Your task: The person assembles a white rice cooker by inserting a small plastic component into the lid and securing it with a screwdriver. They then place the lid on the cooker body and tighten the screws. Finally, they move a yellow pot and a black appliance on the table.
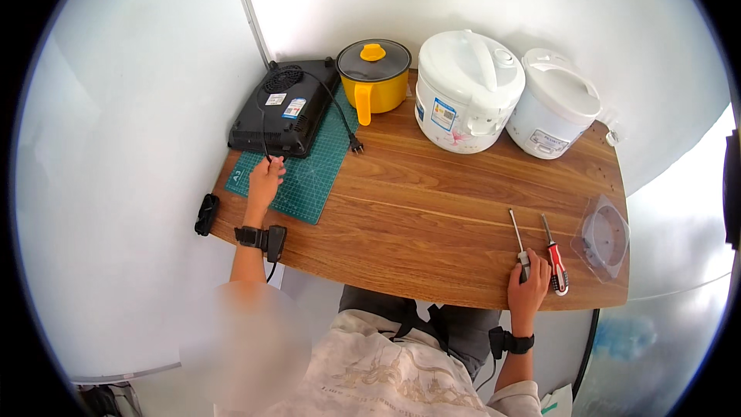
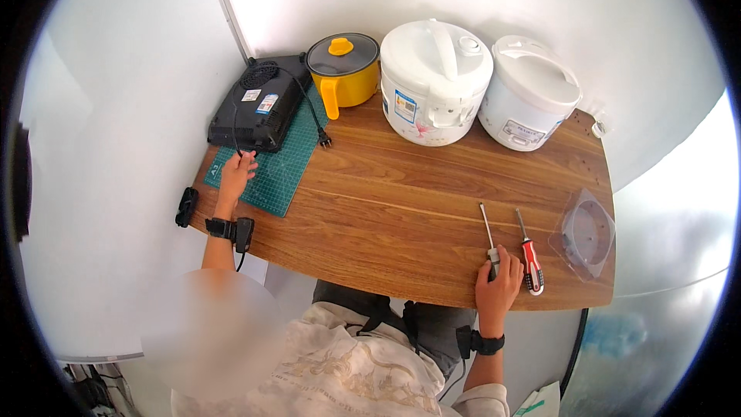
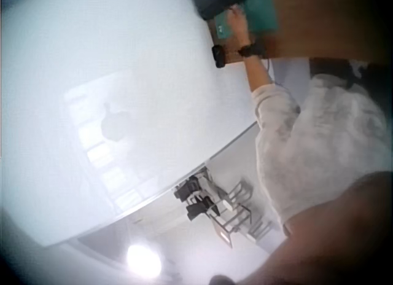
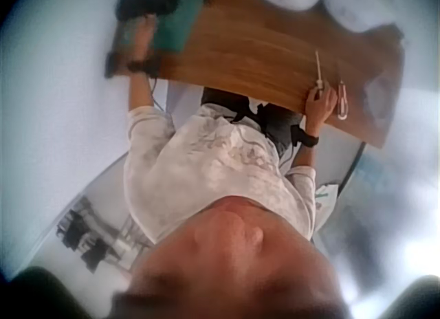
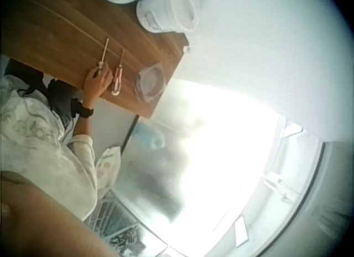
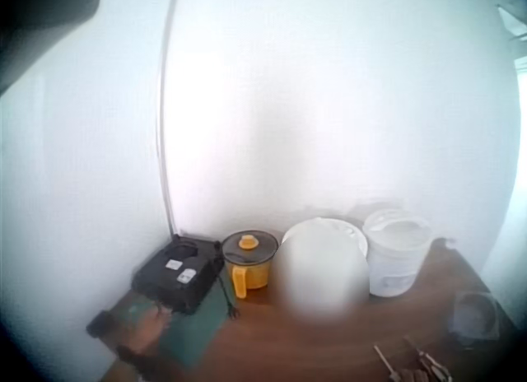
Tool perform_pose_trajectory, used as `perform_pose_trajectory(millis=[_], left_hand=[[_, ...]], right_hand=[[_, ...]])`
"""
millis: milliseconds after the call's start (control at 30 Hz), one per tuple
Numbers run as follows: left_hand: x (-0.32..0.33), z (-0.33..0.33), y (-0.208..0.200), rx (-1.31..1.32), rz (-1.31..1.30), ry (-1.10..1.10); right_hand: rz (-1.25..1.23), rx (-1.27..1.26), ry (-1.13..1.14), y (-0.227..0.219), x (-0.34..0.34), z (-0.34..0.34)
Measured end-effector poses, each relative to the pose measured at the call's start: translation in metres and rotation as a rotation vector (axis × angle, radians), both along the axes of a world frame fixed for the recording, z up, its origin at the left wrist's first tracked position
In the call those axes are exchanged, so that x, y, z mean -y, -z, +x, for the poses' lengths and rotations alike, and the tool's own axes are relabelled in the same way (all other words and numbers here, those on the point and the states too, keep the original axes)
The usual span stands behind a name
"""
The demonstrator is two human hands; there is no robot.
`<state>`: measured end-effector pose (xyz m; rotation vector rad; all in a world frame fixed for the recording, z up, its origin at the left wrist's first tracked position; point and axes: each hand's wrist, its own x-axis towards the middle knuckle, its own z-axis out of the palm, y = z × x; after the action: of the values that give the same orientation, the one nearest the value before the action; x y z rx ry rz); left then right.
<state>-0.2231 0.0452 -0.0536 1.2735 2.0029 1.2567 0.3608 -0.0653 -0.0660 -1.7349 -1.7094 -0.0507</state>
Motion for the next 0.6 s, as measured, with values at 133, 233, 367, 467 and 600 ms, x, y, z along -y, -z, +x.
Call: perform_pose_trajectory(millis=[133, 233, 367, 467, 600], left_hand=[[0.004, 0.004, -0.004, -0.080, -0.020, 0.006], [0.014, 0.013, -0.014, -0.145, -0.060, 0.028], [0.035, 0.028, -0.021, -0.210, -0.037, 0.029], [0.049, 0.045, -0.026, -0.229, -0.041, 0.043], [0.068, 0.065, -0.034, -0.254, -0.052, 0.088]], right_hand=[[0.007, -0.001, -0.003, 0.000, 0.000, 0.000], [-0.008, -0.010, 0.003, 0.000, 0.001, -0.001], [-0.006, -0.018, -0.010, -0.003, 0.000, -0.003], [-0.002, -0.018, -0.011, -0.002, 0.001, -0.001], [-0.002, -0.019, -0.012, -0.003, 0.001, -0.001]])
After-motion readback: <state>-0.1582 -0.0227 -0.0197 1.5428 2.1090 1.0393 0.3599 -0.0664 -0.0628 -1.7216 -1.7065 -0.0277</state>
